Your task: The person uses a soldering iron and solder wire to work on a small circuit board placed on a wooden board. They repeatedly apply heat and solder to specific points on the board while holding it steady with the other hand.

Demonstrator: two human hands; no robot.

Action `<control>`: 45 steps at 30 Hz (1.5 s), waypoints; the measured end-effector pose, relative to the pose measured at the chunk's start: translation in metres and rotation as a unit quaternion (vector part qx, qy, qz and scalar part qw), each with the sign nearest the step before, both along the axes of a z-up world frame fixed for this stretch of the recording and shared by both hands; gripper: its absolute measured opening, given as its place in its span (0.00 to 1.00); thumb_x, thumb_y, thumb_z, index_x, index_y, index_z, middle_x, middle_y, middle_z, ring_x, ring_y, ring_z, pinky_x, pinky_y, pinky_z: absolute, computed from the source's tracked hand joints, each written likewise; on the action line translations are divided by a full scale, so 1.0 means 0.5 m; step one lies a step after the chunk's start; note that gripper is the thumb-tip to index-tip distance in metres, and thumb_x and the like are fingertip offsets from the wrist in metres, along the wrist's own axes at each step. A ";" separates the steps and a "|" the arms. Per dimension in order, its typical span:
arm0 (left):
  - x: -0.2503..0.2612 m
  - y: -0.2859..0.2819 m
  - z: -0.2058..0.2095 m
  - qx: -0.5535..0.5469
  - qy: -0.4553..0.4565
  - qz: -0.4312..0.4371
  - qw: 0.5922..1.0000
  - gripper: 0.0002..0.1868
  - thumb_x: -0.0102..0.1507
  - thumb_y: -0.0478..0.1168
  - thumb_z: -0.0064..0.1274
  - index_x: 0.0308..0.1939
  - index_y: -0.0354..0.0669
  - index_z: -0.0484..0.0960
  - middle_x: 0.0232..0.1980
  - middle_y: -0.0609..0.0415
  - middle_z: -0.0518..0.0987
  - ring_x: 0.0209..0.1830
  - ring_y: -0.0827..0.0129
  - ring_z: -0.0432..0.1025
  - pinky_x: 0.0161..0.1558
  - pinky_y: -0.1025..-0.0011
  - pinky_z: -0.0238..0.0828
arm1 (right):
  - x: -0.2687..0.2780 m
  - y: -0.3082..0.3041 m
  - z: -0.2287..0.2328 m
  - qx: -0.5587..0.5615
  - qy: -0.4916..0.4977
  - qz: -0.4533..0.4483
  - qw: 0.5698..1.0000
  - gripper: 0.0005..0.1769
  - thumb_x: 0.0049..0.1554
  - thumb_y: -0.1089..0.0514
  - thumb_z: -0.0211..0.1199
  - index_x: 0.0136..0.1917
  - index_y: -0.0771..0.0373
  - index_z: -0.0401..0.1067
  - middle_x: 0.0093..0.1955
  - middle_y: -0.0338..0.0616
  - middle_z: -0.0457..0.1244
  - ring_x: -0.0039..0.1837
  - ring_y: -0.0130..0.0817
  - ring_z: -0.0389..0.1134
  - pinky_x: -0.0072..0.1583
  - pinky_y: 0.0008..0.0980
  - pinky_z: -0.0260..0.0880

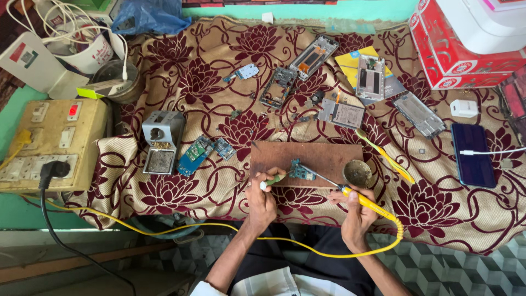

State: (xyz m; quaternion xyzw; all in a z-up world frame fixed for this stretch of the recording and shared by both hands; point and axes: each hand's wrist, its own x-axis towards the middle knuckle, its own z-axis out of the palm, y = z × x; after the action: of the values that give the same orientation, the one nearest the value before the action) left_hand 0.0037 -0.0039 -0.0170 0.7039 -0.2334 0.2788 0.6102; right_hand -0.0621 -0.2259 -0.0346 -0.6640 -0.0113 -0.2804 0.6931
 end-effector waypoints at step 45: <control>-0.012 0.009 0.032 0.013 0.016 -0.010 1.000 0.24 0.53 0.15 0.33 0.50 0.34 0.66 0.50 0.37 0.82 0.39 0.55 0.77 0.42 0.66 0.74 | 0.020 0.030 0.174 -0.159 0.061 -0.048 0.984 0.07 0.66 0.64 0.59 0.48 0.71 0.68 0.35 0.46 0.67 0.37 0.25 0.68 0.41 0.24 0.70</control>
State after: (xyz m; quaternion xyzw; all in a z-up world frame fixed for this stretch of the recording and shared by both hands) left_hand -0.0025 0.0006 -0.0010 0.7139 -0.2342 0.2582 0.6073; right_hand -0.0523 -0.2111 0.0522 -0.7814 0.0185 -0.2674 0.5635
